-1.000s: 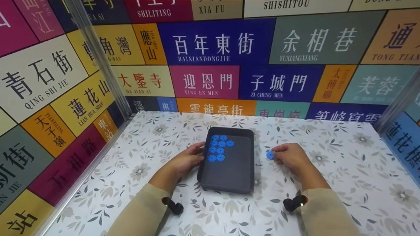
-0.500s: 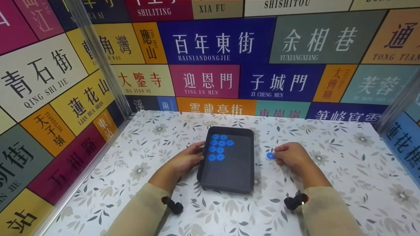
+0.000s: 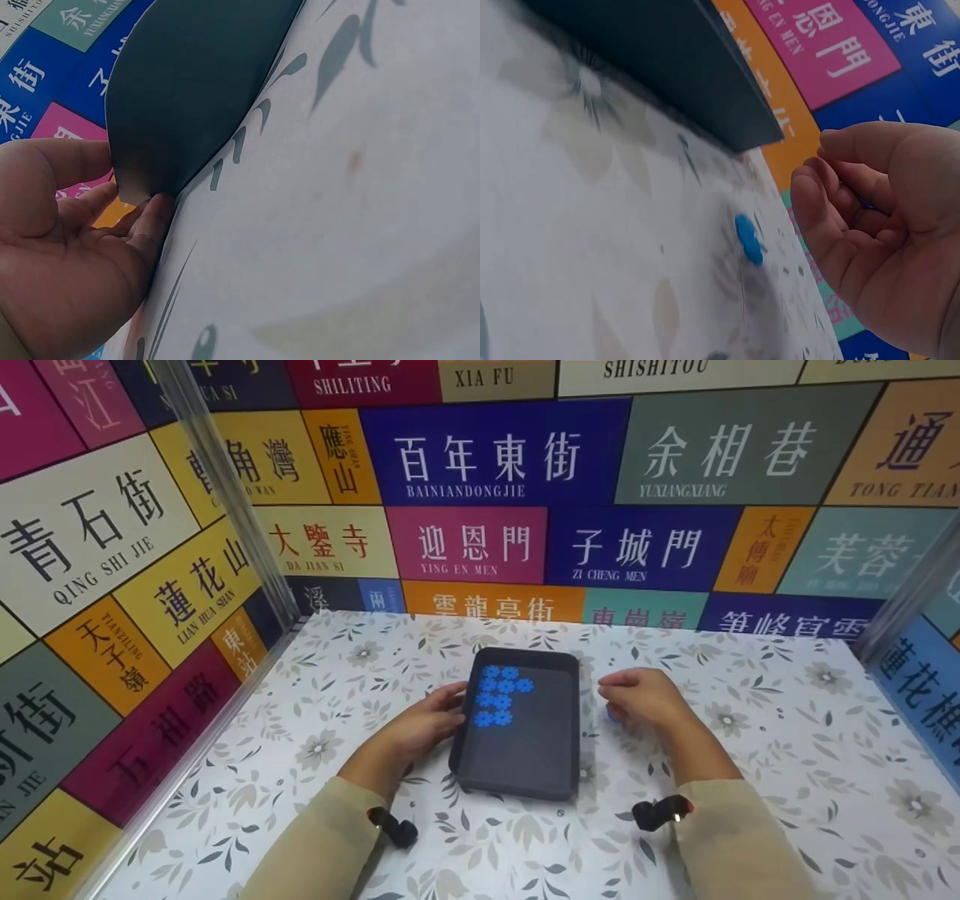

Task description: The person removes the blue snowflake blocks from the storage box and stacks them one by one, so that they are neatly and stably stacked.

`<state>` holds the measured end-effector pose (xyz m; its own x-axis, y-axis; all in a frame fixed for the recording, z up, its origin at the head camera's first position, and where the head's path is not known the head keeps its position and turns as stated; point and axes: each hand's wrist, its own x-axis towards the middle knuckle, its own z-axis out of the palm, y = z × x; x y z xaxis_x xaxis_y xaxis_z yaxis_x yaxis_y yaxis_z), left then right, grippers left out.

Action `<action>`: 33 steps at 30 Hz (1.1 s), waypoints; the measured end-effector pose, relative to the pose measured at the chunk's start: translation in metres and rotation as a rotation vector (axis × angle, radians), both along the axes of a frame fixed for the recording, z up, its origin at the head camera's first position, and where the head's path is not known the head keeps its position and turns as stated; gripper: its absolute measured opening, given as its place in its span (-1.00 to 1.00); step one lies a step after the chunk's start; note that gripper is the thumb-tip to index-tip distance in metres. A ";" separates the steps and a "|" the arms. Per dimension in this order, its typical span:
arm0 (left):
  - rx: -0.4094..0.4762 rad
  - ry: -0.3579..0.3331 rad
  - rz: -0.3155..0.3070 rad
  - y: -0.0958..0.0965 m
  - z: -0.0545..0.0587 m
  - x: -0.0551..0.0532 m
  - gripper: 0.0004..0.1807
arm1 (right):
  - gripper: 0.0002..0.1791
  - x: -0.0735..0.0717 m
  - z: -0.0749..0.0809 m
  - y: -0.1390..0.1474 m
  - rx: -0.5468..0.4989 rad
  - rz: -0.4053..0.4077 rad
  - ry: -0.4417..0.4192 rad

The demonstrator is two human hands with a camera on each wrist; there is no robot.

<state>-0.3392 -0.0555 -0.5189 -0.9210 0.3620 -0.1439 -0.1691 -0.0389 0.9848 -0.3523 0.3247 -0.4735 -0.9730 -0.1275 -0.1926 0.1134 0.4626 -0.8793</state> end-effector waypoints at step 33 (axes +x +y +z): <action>-0.047 -0.010 0.003 0.000 0.002 -0.001 -0.23 | -0.64 -0.057 0.006 -0.094 -0.274 0.027 -0.040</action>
